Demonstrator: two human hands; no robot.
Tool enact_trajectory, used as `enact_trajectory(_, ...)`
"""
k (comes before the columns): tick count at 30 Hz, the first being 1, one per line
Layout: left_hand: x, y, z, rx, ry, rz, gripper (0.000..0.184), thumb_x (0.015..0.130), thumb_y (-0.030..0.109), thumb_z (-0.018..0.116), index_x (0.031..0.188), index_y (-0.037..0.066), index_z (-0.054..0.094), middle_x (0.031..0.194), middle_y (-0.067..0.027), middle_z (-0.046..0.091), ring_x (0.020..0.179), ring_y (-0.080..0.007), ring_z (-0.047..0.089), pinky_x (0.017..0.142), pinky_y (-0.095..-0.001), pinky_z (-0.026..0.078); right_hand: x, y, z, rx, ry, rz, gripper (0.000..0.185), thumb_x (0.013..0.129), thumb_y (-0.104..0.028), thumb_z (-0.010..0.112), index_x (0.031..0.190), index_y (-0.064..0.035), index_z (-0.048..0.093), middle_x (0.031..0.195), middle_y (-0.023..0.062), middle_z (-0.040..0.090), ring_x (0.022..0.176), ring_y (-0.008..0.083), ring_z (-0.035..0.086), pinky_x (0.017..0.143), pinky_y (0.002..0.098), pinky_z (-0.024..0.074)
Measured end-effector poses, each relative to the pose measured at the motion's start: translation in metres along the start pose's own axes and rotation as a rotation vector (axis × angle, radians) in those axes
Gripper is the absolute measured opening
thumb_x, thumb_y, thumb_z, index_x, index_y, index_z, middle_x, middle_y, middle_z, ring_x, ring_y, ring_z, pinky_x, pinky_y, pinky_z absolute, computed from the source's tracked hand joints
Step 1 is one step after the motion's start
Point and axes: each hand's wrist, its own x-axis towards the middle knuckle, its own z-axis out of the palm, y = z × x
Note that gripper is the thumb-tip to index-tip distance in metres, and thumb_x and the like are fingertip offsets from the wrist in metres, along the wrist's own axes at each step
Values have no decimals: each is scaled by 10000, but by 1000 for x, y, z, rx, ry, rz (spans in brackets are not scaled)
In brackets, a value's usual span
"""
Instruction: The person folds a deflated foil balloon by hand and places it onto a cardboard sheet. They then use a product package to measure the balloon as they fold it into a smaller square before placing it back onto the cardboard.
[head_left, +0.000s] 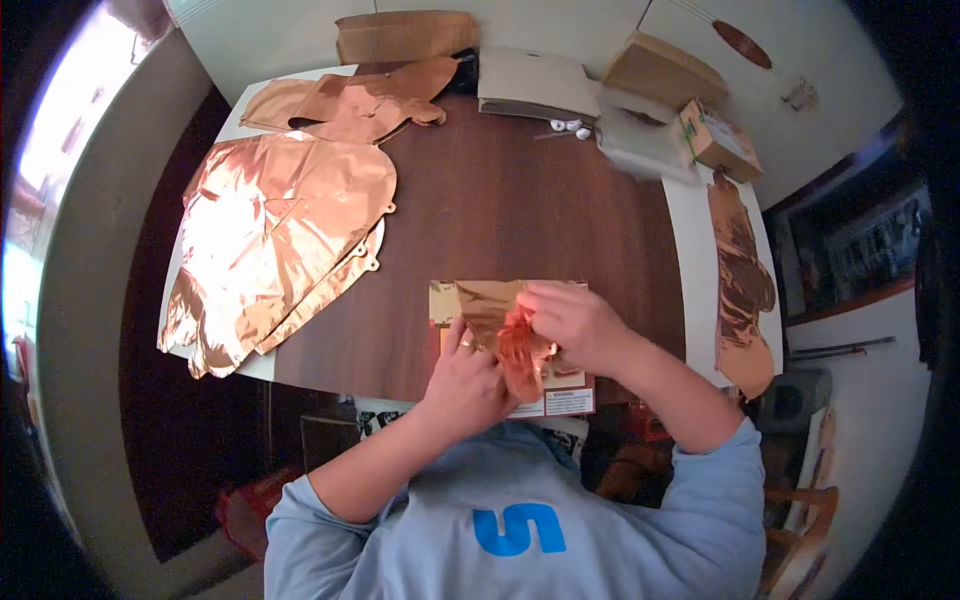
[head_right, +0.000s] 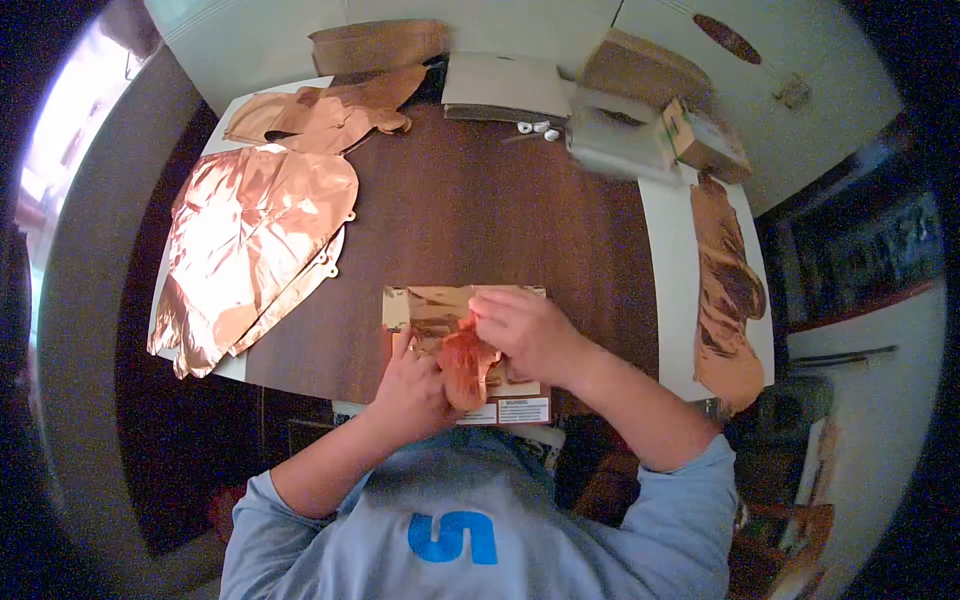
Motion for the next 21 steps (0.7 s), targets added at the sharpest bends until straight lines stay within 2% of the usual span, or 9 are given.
enact_trajectory(2, 2, 3, -1, 19, -24, -23, 561, 768, 400, 718, 1218, 75, 635, 1070, -145, 630, 1109, -371, 570, 1123, -630, 274, -12, 0, 13, -11, 23, 42, 317, 726, -64, 664, 1036, -7, 635, 1247, 169, 645, 1200, 329, 608, 1010, 425, 504)
enact_trajectory(5, -3, 4, -2, 35, 214, -25, 536, 738, 363, 727, 1172, 62, 636, 961, -120, 629, 1052, -368, 583, 1112, -623, 285, -15, -3, 18, 6, 46, 74, 341, 728, -58, 658, 1062, 9, 635, 1262, 175, 640, 1209, 334, 604, 1033, 434, 494)
enact_trajectory(8, -23, -8, -9, -165, 275, -75, 529, 713, 322, 728, 1145, 35, 624, 954, -118, 614, 1022, -374, 578, 1107, -591, 302, -17, -3, 16, 27, 46, 80, 360, 713, -48, 680, 1066, 11, 638, 1277, 178, 632, 1221, 334, 596, 1052, 434, 485)
enact_trajectory(11, -16, -23, -26, -325, 475, -71, 554, 769, 334, 691, 1207, 12, 584, 1156, -179, 596, 1162, -409, 531, 1110, -565, 302, -19, -1, 14, 56, 20, 78, 369, 695, -70, 723, 1046, 9, 639, 1291, 185, 622, 1240, 336, 581, 1065, 430, 476)
enact_trajectory(14, 27, -15, -56, -147, 201, 62, 638, 855, 401, 631, 1333, -5, 513, 1407, -220, 480, 1342, -440, 407, 1141, -559, 266, -16, -2, 7, 135, -34, 94, 409, 723, -164, 732, 1076, 14, 625, 1311, 214, 600, 1265, 368, 551, 1075, 440, 457)
enact_trajectory(15, 30, -21, -49, -40, 47, 73, 739, 932, 509, 520, 1443, -15, 423, 1547, -220, 351, 1456, -425, 272, 1172, -556, 216, -13, -4, 1, 157, -54, 101, 419, 735, -200, 743, 1075, 13, 623, 1313, 215, 598, 1269, 371, 547, 1075, 442, 454)
enact_trajectory(16, 28, -26, -41, 9, -22, 69, 771, 941, 545, 482, 1464, -15, 395, 1558, -219, 335, 1468, -416, 254, 1183, -553, 187, -11, -6, -6, 177, -73, 110, 432, 747, -236, 754, 1074, 12, 621, 1314, 216, 597, 1272, 374, 543, 1075, 443, 451)
enact_trajectory(19, 21, -38, -24, 129, -176, 66, 876, 949, 660, 387, 1510, -11, 336, 1587, -210, 299, 1499, -373, 215, 1203, -545, 129, -10, -5, -21, 279, -97, 106, 375, 782, -198, 731, 1089, -10, 629, 1316, 219, 595, 1279, 370, 541, 1089, 447, 433)
enact_trajectory(21, 19, -38, -21, 142, -173, 70, 883, 945, 668, 389, 1507, -12, 342, 1584, -211, 305, 1498, -373, 220, 1204, -544, 127, -3, -6, -31, 464, -177, 345, 413, 837, -299, 710, 1106, 3, 626, 1325, 219, 593, 1277, 379, 537, 1095, 457, 418)
